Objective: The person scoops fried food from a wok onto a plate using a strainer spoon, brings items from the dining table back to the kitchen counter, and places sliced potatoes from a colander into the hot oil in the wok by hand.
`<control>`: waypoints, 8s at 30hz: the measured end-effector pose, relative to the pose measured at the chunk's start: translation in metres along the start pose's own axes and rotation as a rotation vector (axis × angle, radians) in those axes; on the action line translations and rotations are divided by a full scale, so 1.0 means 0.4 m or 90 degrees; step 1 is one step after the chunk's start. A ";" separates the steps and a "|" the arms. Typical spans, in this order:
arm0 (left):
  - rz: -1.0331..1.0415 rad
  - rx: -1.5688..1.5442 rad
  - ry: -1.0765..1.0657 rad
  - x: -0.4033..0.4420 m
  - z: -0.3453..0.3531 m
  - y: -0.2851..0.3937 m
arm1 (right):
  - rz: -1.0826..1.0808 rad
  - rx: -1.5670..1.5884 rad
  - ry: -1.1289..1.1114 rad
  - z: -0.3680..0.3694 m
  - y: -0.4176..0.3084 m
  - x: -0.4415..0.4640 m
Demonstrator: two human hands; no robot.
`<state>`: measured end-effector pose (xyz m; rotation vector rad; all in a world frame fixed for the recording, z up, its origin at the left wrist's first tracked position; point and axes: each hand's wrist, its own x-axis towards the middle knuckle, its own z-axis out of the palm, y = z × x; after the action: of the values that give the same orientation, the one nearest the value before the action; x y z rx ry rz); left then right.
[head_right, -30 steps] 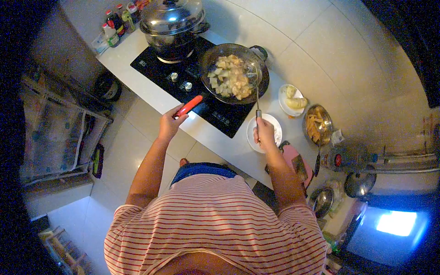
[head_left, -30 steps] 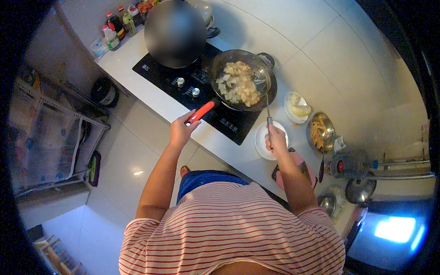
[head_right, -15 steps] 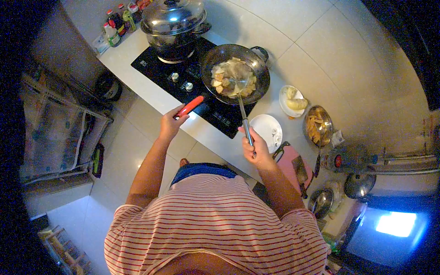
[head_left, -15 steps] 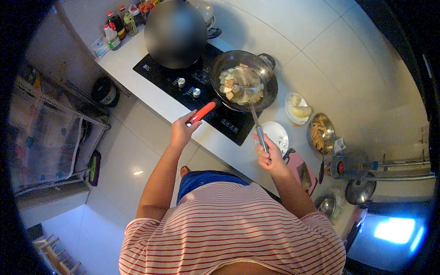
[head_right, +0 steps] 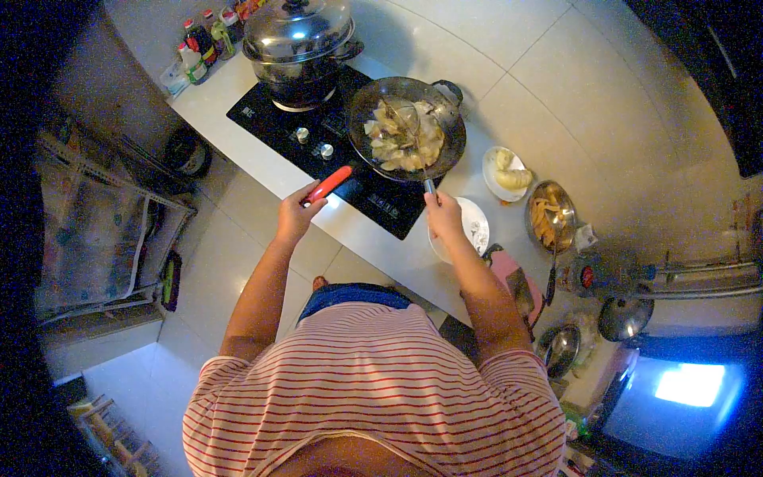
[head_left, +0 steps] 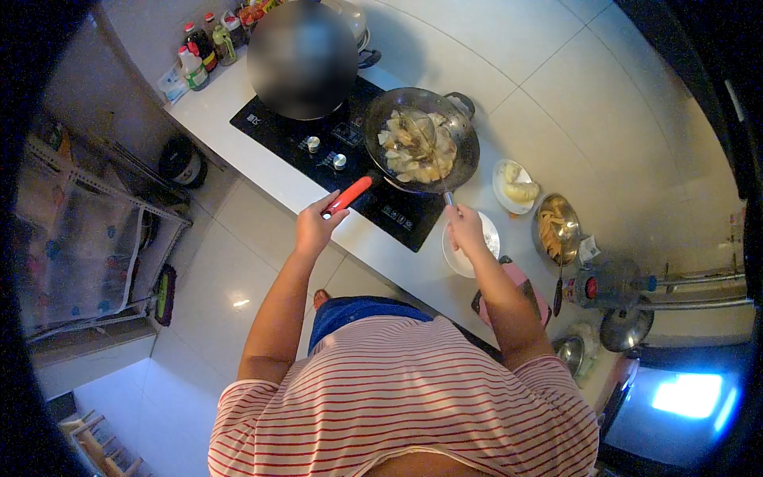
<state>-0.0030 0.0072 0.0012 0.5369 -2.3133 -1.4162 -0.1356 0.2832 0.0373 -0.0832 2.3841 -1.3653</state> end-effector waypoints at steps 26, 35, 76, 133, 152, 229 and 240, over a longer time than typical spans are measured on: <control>0.036 -0.032 0.005 0.007 0.014 -0.037 | 0.377 0.636 -0.176 -0.139 0.036 -0.102; -0.008 -0.017 -0.017 0.002 -0.005 0.005 | 0.109 0.160 -0.036 -0.131 0.023 -0.079; -0.270 -0.254 -0.432 0.277 0.002 -0.191 | 0.281 0.329 0.054 0.066 -0.047 -0.136; -0.078 -0.027 -0.166 0.032 -0.012 -0.031 | 0.190 0.956 -0.378 0.070 0.077 -0.068; -0.402 -0.343 -0.413 -0.263 0.574 -0.034 | 0.178 0.803 -0.390 -0.084 0.103 -0.138; -0.659 -0.149 0.001 -0.628 -0.132 -0.535 | 0.180 0.761 -0.337 -0.055 0.023 -0.153; -0.635 -0.129 -0.023 -0.630 -0.128 -0.537 | 0.194 0.757 -0.337 -0.039 0.055 -0.157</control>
<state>0.2655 0.0049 -0.1992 1.7532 -1.9141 -2.0165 -0.0801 0.3227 0.0449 0.2097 0.8798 -2.0205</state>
